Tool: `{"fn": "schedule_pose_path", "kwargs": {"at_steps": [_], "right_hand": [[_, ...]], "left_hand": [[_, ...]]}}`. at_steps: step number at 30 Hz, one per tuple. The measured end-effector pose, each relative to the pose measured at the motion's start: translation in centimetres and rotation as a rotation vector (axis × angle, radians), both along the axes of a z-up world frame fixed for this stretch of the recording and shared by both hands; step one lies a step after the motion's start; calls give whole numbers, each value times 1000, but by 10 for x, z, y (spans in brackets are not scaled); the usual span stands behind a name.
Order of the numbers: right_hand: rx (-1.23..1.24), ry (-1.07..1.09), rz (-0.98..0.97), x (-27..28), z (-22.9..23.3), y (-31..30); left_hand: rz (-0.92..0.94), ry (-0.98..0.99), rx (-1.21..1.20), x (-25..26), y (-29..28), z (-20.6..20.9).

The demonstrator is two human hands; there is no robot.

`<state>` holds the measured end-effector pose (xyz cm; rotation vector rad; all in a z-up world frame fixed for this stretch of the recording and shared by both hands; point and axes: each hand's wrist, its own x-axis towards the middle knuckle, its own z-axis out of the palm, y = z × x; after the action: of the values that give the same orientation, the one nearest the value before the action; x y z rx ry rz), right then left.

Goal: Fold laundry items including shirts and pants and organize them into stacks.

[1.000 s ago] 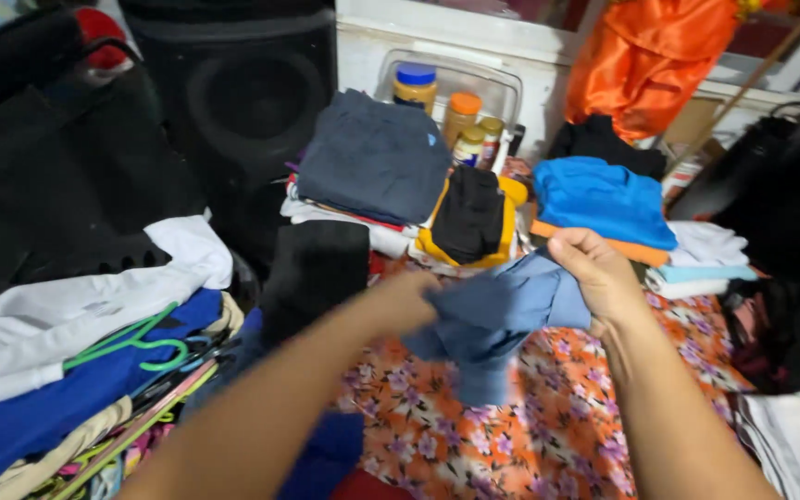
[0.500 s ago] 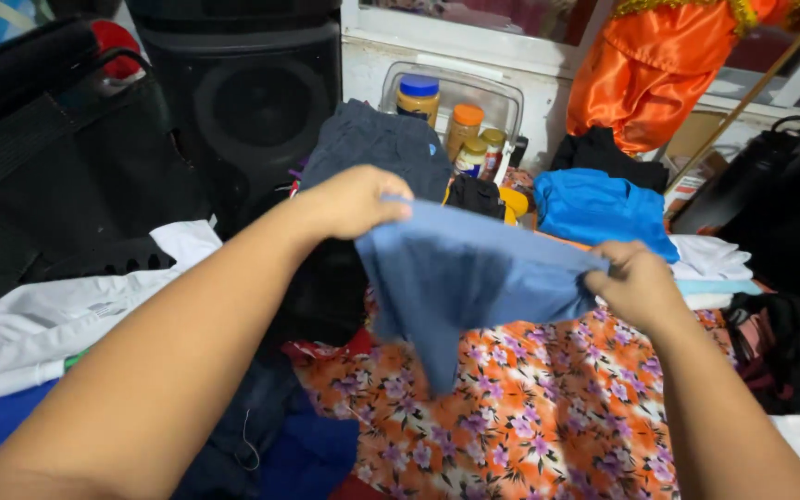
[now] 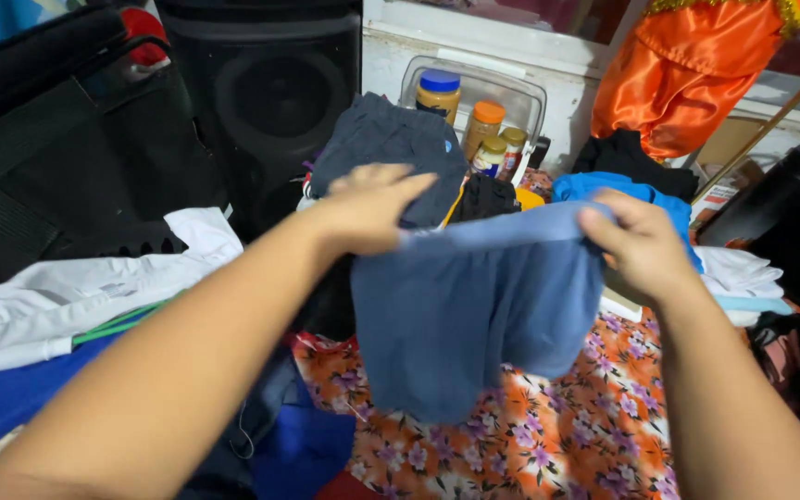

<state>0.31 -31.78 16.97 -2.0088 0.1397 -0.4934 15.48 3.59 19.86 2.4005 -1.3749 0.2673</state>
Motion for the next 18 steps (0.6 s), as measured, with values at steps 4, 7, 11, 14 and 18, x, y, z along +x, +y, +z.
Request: {"fn": "schedule_pose_path", "kwargs": {"at_steps": [4, 7, 11, 14, 18], "right_hand": [[-173, -91, 285, 10, 25, 67], [-144, -17, 213, 7, 25, 59], [-192, 186, 300, -12, 12, 24], [-149, 456, 403, -31, 7, 30], [-166, 534, 326, -32, -13, -5]], "left_hand": [[-492, 254, -337, -25, -41, -9], [-391, 714, -126, -40, -36, 2], [-363, 479, 100, 2, 2, -8], [-368, 821, -121, 25, 17, -10], [-410, 1151, -353, 28, 23, 8]]}}
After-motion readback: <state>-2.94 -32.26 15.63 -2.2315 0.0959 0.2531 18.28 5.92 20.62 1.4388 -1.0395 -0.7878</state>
